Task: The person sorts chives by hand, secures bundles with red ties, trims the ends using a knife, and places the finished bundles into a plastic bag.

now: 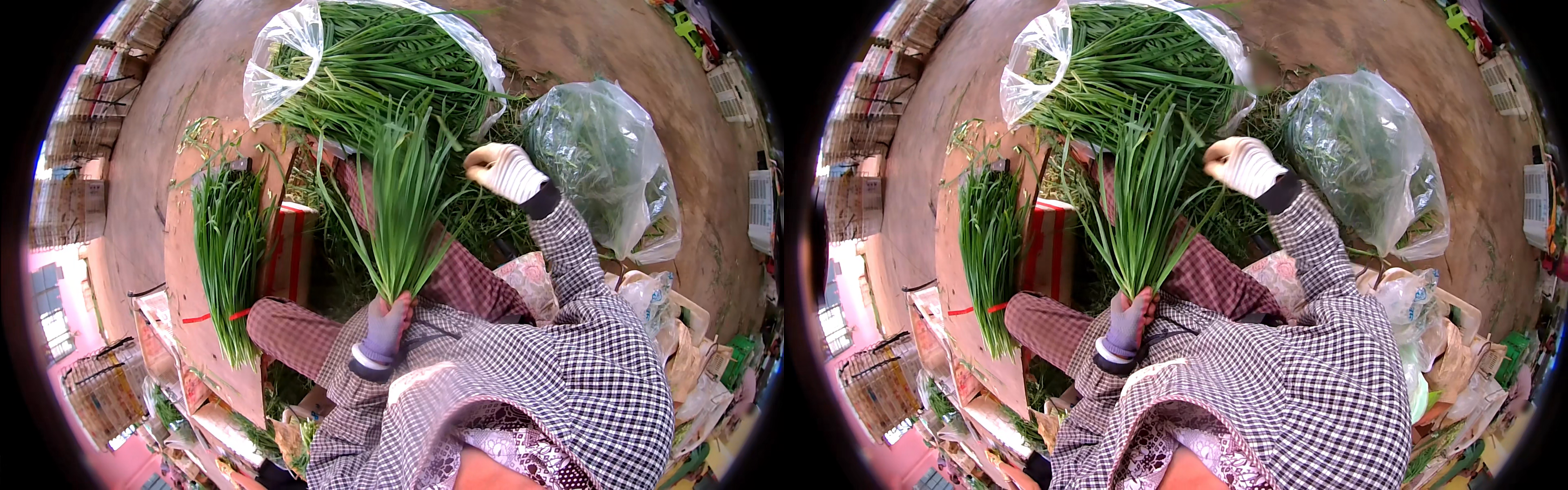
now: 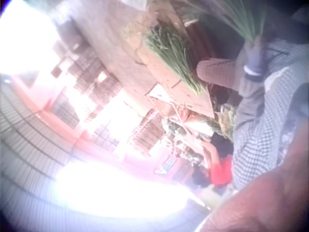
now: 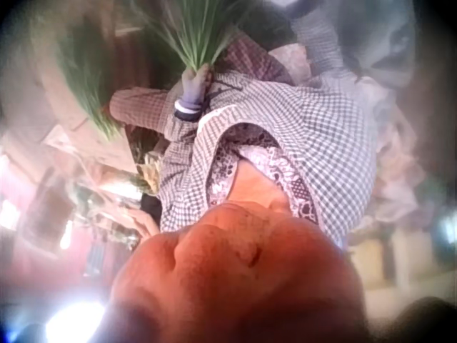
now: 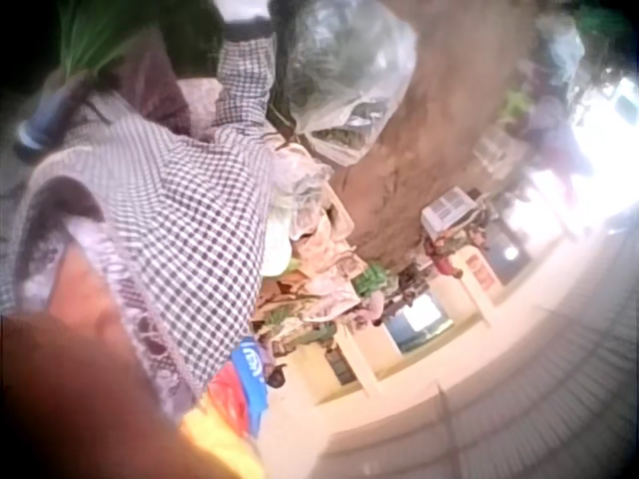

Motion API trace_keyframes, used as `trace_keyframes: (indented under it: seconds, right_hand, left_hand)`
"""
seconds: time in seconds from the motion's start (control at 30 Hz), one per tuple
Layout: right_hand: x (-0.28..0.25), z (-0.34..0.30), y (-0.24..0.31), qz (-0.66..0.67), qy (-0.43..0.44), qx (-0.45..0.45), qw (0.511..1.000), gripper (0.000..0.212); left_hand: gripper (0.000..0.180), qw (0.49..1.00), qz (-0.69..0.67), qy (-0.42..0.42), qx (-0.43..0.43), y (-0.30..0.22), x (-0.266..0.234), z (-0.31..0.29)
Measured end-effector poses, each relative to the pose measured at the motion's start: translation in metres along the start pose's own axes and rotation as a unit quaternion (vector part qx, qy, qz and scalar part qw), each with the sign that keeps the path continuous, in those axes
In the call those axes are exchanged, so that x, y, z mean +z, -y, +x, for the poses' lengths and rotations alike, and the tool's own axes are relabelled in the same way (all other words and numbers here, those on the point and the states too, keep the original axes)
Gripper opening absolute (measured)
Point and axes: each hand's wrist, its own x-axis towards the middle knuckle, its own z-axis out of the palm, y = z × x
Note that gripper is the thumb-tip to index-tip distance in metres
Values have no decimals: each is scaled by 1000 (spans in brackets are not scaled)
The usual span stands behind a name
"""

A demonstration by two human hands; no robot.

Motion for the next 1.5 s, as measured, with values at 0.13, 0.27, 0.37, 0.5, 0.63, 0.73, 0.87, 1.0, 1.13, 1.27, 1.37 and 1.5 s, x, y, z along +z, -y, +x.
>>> trace_keyframes:
  seconds: [0.13, 0.27, 0.37, 0.5, 0.63, 0.73, 0.87, 1.0, 1.13, 1.27, 1.37, 1.5]
  right_hand:
    - [39, -1, 62, 153, 82, -43, 984, 23]
    - [73, 2, 84, 69, 151, 12, 986, 51]
    - [97, 3, 70, 196, 92, 16, 976, 41]
    - [89, 0, 73, 287, 61, 75, 953, 32]
    - [82, -5, 76, 385, -16, 93, 918, 27]
    - [68, -8, 83, 387, -7, 88, 918, 21]
    - [65, -16, 90, 366, 28, 46, 929, 18]
    - [74, -30, 89, 342, 97, -37, 934, 21]
    - [79, -51, 112, 386, 256, -56, 885, 21]
    - [96, -78, 116, 337, 379, -68, 859, 19]
    - [93, -92, 122, 258, 451, -60, 852, 20]
    - [54, -95, 94, 225, 330, -40, 916, 20]
  left_hand:
    - [12, 1000, -3, 4, 24, 1, 5, 0]
    - [13, 999, -13, 0, 35, 5, 11, 5]
    - [17, 998, -32, -2, 50, 9, 15, 10]
    - [18, 998, -54, -26, 32, 5, 12, 17]
    - [27, 990, -137, -14, -6, -7, 11, 28]
    - [52, 966, -251, 48, -42, -8, 0, 39]
    - [54, 939, -323, 95, -69, -11, -10, 45]
    - [50, 929, -342, 119, -75, -4, -15, 52]
    - [41, 951, -258, 165, 49, 6, -19, 53]
    - [41, 944, -218, 203, 143, 8, -11, 49]
    - [27, 926, -345, 125, -95, 7, -21, 65]
    - [18, 963, -261, 58, -30, -10, -11, 46]
